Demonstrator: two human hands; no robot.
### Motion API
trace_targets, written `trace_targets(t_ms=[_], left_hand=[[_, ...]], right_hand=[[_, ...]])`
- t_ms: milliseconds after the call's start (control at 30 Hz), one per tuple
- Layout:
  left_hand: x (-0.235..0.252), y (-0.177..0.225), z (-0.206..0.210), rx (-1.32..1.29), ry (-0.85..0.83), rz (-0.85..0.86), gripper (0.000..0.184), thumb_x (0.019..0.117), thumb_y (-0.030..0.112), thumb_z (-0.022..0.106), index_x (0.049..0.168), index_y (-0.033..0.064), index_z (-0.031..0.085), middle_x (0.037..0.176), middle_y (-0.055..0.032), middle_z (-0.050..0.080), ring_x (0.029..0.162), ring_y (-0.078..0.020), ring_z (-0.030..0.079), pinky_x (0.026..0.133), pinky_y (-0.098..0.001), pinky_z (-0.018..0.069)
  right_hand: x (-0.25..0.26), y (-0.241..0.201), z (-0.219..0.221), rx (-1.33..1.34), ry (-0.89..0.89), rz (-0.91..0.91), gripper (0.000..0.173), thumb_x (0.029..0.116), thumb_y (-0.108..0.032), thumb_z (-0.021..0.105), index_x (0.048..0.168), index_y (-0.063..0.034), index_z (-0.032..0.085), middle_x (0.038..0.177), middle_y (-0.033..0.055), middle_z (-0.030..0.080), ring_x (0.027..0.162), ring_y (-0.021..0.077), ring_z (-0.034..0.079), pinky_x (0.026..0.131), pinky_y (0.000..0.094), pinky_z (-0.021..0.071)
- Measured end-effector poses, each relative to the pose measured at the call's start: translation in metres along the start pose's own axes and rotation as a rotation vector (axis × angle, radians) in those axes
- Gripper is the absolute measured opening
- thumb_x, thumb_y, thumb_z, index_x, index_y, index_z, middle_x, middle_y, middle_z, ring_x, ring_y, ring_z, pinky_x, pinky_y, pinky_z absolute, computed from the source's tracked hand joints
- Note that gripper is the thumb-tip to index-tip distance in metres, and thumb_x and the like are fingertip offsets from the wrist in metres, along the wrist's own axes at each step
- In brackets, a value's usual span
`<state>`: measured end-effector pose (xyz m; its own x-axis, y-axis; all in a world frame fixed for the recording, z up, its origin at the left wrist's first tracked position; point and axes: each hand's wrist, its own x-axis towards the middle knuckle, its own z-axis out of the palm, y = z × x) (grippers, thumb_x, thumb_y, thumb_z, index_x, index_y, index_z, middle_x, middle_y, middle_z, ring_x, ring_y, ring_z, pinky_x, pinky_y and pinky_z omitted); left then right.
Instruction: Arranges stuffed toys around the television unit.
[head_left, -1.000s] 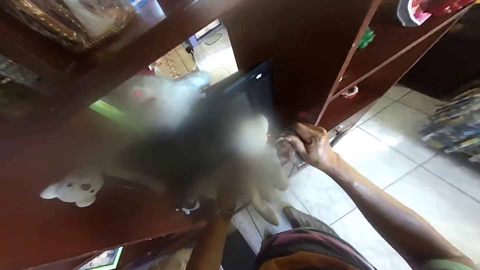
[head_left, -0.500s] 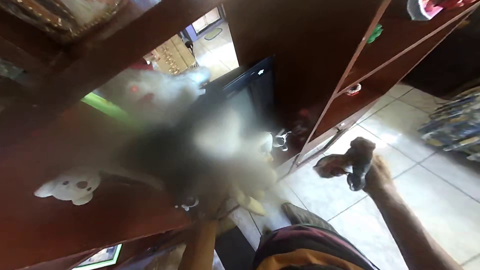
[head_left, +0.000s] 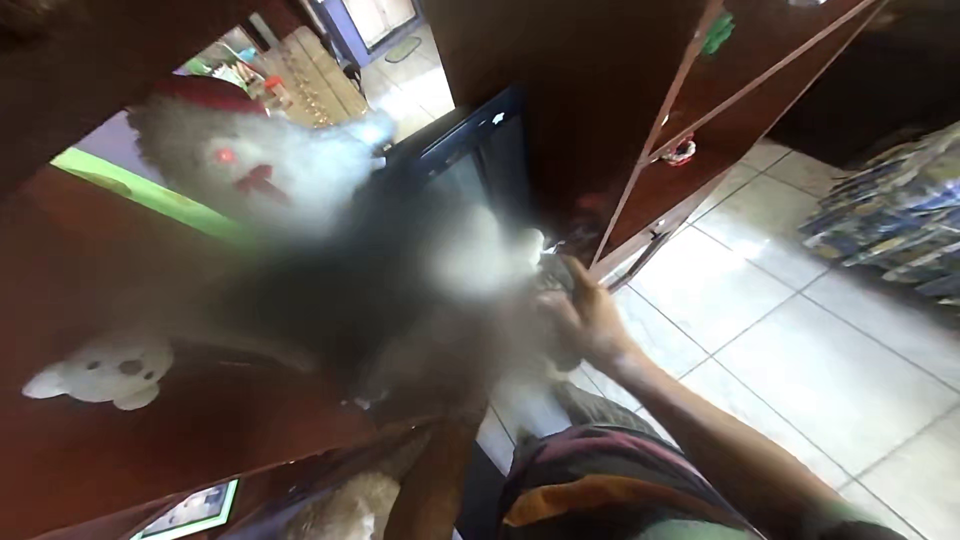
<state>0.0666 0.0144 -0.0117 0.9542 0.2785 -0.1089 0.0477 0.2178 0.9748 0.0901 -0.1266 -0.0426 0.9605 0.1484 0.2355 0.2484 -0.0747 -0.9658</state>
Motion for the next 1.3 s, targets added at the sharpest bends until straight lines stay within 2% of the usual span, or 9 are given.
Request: trace_targets(t_ms=[167,333,500,767,900,967,1033,1100,1300], left_hand=[[0.004,-0.009,-0.014,-0.157,0.005,-0.163,0.028,0.1065,0.012,0.029,0.107,0.0,0.054,0.079,-0.0045,0.066,0.069,-0.0094,0.066,0.067,-0.0244,0.059],[0.0,-0.01,-0.028,-0.269,-0.096,-0.226,0.031,0.1088,0.016,0.027,0.111,0.0076,0.058,0.09,-0.0018,0.069,0.084,-0.0078,0.069,0.077,-0.0252,0.0593],[0.0,-0.02,-0.028,-0.232,-0.036,-0.251,0.024,0.1062,0.014,0.035,0.118,0.0058,0.054,0.094,-0.0041,0.067,0.086,-0.0093,0.068,0.076,-0.027,0.0592],[-0.002,-0.023,-0.023,-0.092,-0.013,-0.142,0.03,0.0982,0.012,0.051,0.125,-0.0013,0.049,0.098,-0.0043,0.065,0.089,-0.0079,0.066,0.081,-0.0278,0.0585],[-0.01,-0.006,-0.013,-0.044,-0.018,-0.142,0.027,0.1035,0.008,0.043,0.126,-0.0054,0.046,0.098,-0.0042,0.062,0.086,-0.0032,0.063,0.08,-0.0225,0.0567],[-0.019,-0.009,-0.004,-0.054,-0.005,-0.141,0.024,0.1064,0.001,0.03,0.123,-0.007,0.046,0.092,-0.0004,0.058,0.081,0.0027,0.058,0.077,-0.0159,0.0529],[-0.026,-0.014,0.004,-0.135,0.046,-0.144,0.025,0.1013,-0.006,0.025,0.116,-0.0033,0.045,0.082,0.0024,0.055,0.071,0.0028,0.057,0.069,-0.0148,0.0512],[-0.014,-0.027,0.002,-0.237,0.057,-0.082,0.028,0.1027,0.001,0.024,0.119,0.002,0.047,0.087,0.0023,0.059,0.077,-0.0001,0.062,0.071,-0.0176,0.0542],[-0.007,-0.008,0.003,-0.279,0.296,0.006,0.042,0.1135,0.032,0.024,0.133,0.0064,0.051,0.107,-0.0057,0.063,0.095,-0.0093,0.065,0.082,-0.0284,0.0573]], right_hand=[[0.01,0.03,0.017,-0.035,-0.04,-0.195,0.033,0.101,-0.032,0.058,0.098,0.0001,0.066,0.075,-0.0047,0.065,0.069,-0.0062,0.061,0.068,0.0152,0.053],[0.014,0.037,-0.008,0.174,-0.313,-0.134,0.013,0.0948,-0.015,0.063,0.105,-0.0071,0.064,0.09,-0.0132,0.068,0.082,-0.0089,0.064,0.079,0.0143,0.0562],[0.01,0.039,-0.035,-0.012,-0.407,-0.067,0.026,0.0928,-0.016,0.065,0.115,-0.0034,0.06,0.101,-0.0025,0.069,0.09,-0.0035,0.064,0.083,0.0178,0.055],[0.013,0.007,-0.08,-0.439,0.124,0.044,0.029,0.1006,-0.017,0.06,0.122,0.0017,0.06,0.092,0.0166,0.068,0.075,0.0226,0.067,0.07,0.0499,0.056],[-0.001,-0.02,-0.064,-0.208,0.252,-0.249,0.028,0.1037,-0.033,0.054,0.118,-0.0093,0.059,0.096,-0.0115,0.067,0.079,-0.0067,0.064,0.07,0.0182,0.0578],[-0.01,-0.024,-0.022,-0.203,0.071,-0.332,0.038,0.1012,-0.029,0.06,0.131,-0.0055,0.06,0.125,0.0022,0.067,0.109,0.0092,0.066,0.091,0.032,0.0588],[-0.012,-0.003,0.028,-0.403,-0.015,-0.371,0.053,0.0936,-0.017,0.062,0.146,-0.0082,0.057,0.156,0.0229,0.044,0.146,0.0401,0.041,0.114,0.0613,0.0375],[-0.011,0.022,0.05,-0.52,0.032,-0.42,0.056,0.0927,-0.013,0.06,0.149,-0.0135,0.054,0.16,0.0279,0.036,0.149,0.0495,0.031,0.115,0.0711,0.0291],[-0.041,0.084,0.027,-0.428,0.003,-0.245,0.054,0.0936,-0.009,0.061,0.145,0.0044,0.052,0.152,0.0341,0.043,0.139,0.046,0.049,0.114,0.057,0.042]])
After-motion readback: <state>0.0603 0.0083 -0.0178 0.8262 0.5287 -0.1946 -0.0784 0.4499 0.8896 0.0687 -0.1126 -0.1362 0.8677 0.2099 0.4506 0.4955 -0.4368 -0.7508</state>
